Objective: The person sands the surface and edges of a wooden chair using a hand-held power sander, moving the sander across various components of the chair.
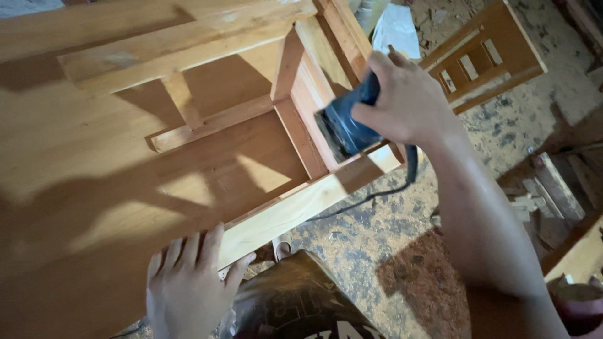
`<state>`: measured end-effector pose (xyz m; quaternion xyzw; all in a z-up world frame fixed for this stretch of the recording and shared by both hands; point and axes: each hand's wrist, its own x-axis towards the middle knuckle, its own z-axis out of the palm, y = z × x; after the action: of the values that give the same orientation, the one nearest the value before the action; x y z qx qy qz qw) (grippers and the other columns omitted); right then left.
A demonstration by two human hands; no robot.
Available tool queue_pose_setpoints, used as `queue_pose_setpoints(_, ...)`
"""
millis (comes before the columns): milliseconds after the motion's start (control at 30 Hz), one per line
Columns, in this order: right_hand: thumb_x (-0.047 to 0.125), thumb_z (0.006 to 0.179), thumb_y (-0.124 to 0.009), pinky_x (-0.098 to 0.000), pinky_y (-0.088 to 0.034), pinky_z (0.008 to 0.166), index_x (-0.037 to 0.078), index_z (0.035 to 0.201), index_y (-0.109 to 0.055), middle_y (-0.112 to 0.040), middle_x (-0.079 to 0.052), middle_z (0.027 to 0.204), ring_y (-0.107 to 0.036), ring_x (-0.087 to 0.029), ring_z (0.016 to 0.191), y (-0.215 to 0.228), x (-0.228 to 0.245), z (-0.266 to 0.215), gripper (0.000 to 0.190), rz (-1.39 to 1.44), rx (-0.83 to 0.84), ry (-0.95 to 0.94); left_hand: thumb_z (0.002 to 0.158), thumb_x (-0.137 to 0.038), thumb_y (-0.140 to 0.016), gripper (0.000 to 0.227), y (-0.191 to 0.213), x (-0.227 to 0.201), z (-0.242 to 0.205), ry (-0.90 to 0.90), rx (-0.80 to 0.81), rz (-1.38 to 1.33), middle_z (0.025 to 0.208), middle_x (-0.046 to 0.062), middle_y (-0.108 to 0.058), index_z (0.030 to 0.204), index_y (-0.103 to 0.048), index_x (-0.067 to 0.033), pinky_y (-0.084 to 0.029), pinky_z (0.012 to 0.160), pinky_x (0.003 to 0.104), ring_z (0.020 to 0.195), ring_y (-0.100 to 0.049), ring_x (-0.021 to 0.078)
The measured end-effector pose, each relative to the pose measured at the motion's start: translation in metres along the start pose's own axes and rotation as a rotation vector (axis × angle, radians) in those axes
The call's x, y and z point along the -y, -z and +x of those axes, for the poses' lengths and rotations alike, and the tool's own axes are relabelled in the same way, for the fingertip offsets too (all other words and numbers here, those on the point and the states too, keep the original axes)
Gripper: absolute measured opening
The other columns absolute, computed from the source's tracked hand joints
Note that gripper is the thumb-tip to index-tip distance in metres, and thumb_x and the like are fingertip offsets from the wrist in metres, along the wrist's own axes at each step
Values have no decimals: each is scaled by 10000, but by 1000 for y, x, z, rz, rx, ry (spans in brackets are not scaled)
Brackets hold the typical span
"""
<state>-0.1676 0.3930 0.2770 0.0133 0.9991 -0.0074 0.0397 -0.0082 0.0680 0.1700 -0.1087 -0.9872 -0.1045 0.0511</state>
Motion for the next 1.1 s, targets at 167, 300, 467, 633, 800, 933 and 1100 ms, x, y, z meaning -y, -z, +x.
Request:
queue_pose_setpoints(167, 351, 734, -739, -523, -533, 795, 85, 1141, -618, -641, -156, 1035, -667, -379, 922, -2, -4, -8, 501, 68, -101, 51, 701, -541, -748, 622, 1, 0, -2, -40, -92, -47, 1030, 81, -730, 1152, -719, -113, -502, 836, 431, 955, -677, 266)
queue_pose_setpoints(300, 324, 699, -769, -467, -551, 795, 57, 1035, -695, -700, -160, 956, -686, -347, 870, 8, -5, 10, 436, 236, -156, 183, 691, -574, -750, 649, 2, -3, 0, -21, -79, -44, 1033, 96, -732, 1161, -724, -127, -507, 822, 436, 946, -679, 267)
queue_pose_setpoints(467, 332, 684, -794, -409, -569, 775, 48, 1003, -721, -732, -171, 906, -721, -292, 822, 11, 3, 77, 433, 342, -153, 210, 725, -560, -742, 663, 7, -5, 3, -13, -6, -81, 1082, 84, -709, 1203, -692, -103, -496, 819, 431, 1028, -652, 284)
queue_pose_setpoints(633, 379, 682, -878, -387, -567, 753, 16, 945, -739, -732, -166, 864, -719, -270, 789, 15, 18, 174, 470, 413, -276, 297, 757, -560, -729, 665, 1, -3, 4, 7, 83, -81, 1114, 77, -684, 1247, -637, -120, -478, 852, 436, 1070, -632, 279)
queue_pose_setpoints(800, 351, 675, -855, -385, -566, 692, 6, 878, -741, -743, -158, 834, -715, -258, 754, 12, 37, 230, 416, 530, -167, 306, 680, -577, -725, 717, -12, 0, 1, -57, -83, -69, 1081, 92, -693, 1234, -645, -129, -476, 837, 457, 1096, -636, 323)
queue_pose_setpoints(933, 360, 645, -851, -399, -567, 683, -6, 868, -738, -740, -172, 837, -717, -275, 738, 9, 40, 251, 443, 426, -118, 263, 720, -646, -705, 772, -18, 6, 1, -51, -63, -142, 1093, 106, -694, 1255, -646, -91, -478, 838, 451, 1073, -640, 305)
queue_pose_setpoints(1100, 433, 652, -842, -468, -565, 778, -6, 980, -744, -729, -255, 956, -716, -396, 858, -6, 20, 287, 557, 271, -210, 301, 755, -722, -674, 804, -32, 11, -3, -116, -197, -137, 1034, 113, -690, 1178, -650, -39, -484, 838, 443, 1012, -642, 301)
